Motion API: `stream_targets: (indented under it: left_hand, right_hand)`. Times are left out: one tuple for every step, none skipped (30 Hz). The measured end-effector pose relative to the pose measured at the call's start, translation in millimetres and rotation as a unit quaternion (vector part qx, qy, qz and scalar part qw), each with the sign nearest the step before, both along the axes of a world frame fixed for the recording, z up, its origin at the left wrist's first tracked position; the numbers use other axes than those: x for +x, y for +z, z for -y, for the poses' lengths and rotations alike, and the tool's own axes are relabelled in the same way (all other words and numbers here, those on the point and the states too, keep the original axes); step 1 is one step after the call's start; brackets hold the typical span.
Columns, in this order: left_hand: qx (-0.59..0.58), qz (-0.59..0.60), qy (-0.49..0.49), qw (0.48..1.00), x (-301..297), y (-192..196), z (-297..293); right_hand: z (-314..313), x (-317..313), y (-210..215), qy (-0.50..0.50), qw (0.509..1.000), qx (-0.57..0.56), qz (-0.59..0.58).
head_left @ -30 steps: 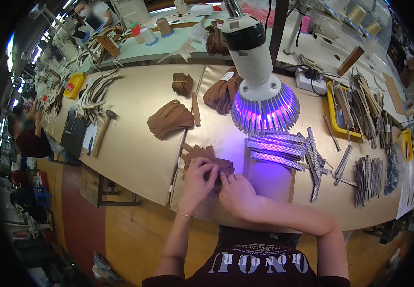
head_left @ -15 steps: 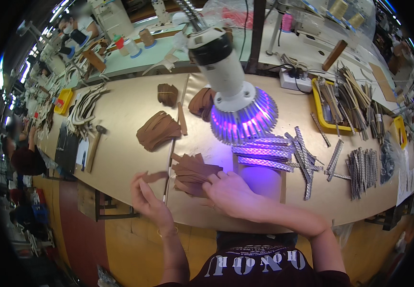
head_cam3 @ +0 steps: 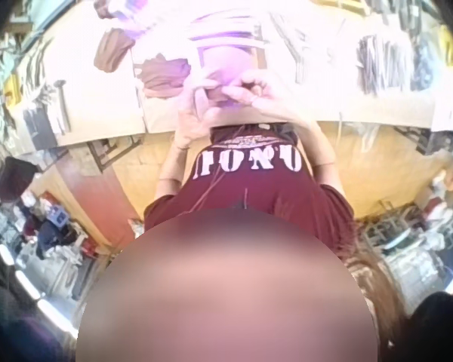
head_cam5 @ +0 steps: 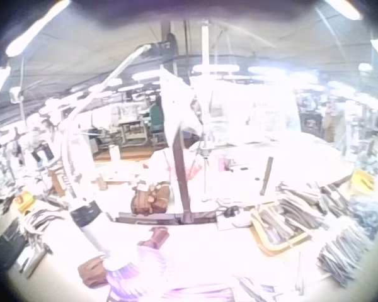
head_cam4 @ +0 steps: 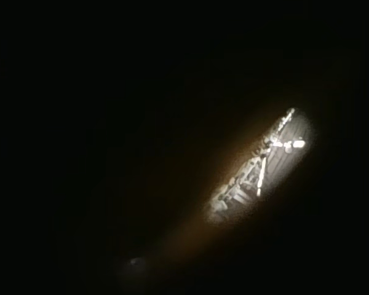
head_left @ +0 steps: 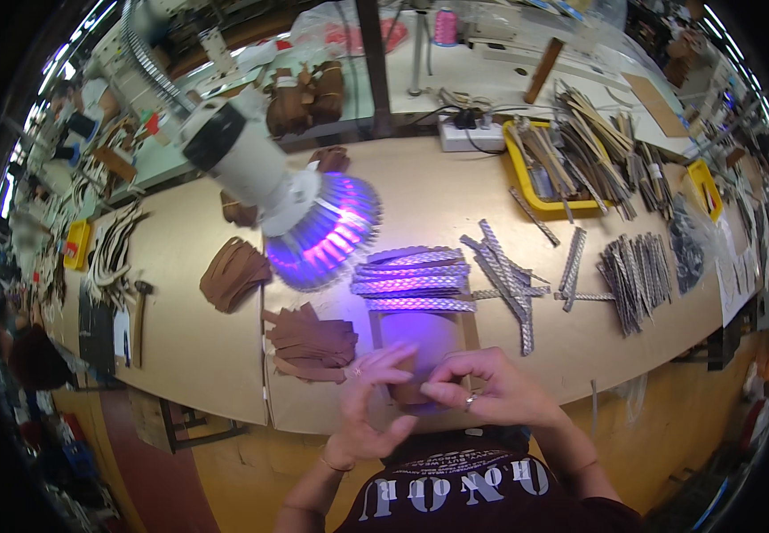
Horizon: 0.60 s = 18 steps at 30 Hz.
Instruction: The person repeatedly picks up braided cords and wraps them around a cylindrical cardboard form on a workbench. The person adjusts the cords to keep them aligned and stacked in layers. The task continues with the same wrapping motion throughout the clip.
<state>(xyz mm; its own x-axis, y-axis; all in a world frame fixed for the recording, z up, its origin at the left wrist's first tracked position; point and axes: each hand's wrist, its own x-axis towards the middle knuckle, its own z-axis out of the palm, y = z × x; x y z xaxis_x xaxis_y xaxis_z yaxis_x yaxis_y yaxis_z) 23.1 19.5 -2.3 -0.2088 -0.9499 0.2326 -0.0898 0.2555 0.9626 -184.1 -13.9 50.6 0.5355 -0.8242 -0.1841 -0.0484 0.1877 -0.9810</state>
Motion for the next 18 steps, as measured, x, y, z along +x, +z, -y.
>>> stream_targets:
  left_hand:
    - [0.069,-0.063,-0.006,0.996,0,-3,1]
    - [0.146,-0.121,-0.008,0.982,0,-5,2]
    - [0.173,-0.099,-0.021,0.98,5,-6,3]
    - [0.188,-0.074,-0.042,0.978,12,-6,7]
    - [0.195,-0.051,-0.065,0.977,17,-6,10]
    - [0.197,-0.037,-0.059,0.978,22,-6,13]
    - [0.192,-0.026,-0.054,0.979,25,-6,15]
    - [0.181,-0.023,-0.051,0.982,26,-7,16]
    - [0.198,-0.018,-0.026,0.98,25,-9,17]
    - [0.209,-0.018,-0.004,0.978,24,-10,19]
    - [0.22,-0.018,0.021,0.975,22,-12,20]
    - [0.202,-0.002,0.013,0.979,20,-15,22]
    - [0.207,-0.005,0.021,0.978,16,-17,23]
    - [0.213,-0.01,0.03,0.977,13,-20,23]
    - [0.218,-0.017,0.04,0.975,10,-23,23]
    - [0.216,-0.025,0.048,0.975,7,-26,22]
    - [0.214,-0.036,0.058,0.974,5,-28,22]
    - [0.213,-0.047,0.069,0.973,4,-31,20]
  right_hand:
    - [1,-1,0,0.012,0.999,-0.042,-0.023]
    - [1,-3,-1,0.019,0.995,-0.084,-0.042]
    - [2,-4,-1,0.014,0.995,-0.097,-0.029]
    - [3,-6,-2,0.006,0.994,-0.111,-0.01]
    - [5,-8,-3,-0.002,0.992,-0.125,0.008]
    - [7,-12,-5,-0.022,0.989,-0.143,0.004]
    - [8,-19,-8,-0.029,0.988,-0.145,-0.038]
    - [11,-27,-11,-0.033,0.986,-0.146,-0.08]
    - [12,-33,-15,-0.035,0.981,-0.146,-0.12]
    - [13,-38,-20,-0.051,0.978,-0.142,-0.142]
    - [13,-43,-25,-0.066,0.975,-0.139,-0.162]
    - [13,-46,-31,-0.075,0.971,-0.13,-0.187]
    - [13,-48,-37,-0.083,0.971,-0.119,-0.191]
    - [13,-48,-43,-0.087,0.97,-0.105,-0.201]
    - [13,-48,-49,-0.088,0.969,-0.086,-0.212]
    - [13,-48,-55,-0.089,0.968,-0.084,-0.218]
    - [13,-47,-61,-0.086,0.967,-0.078,-0.226]
    - [13,-48,-66,-0.079,0.966,-0.067,-0.237]
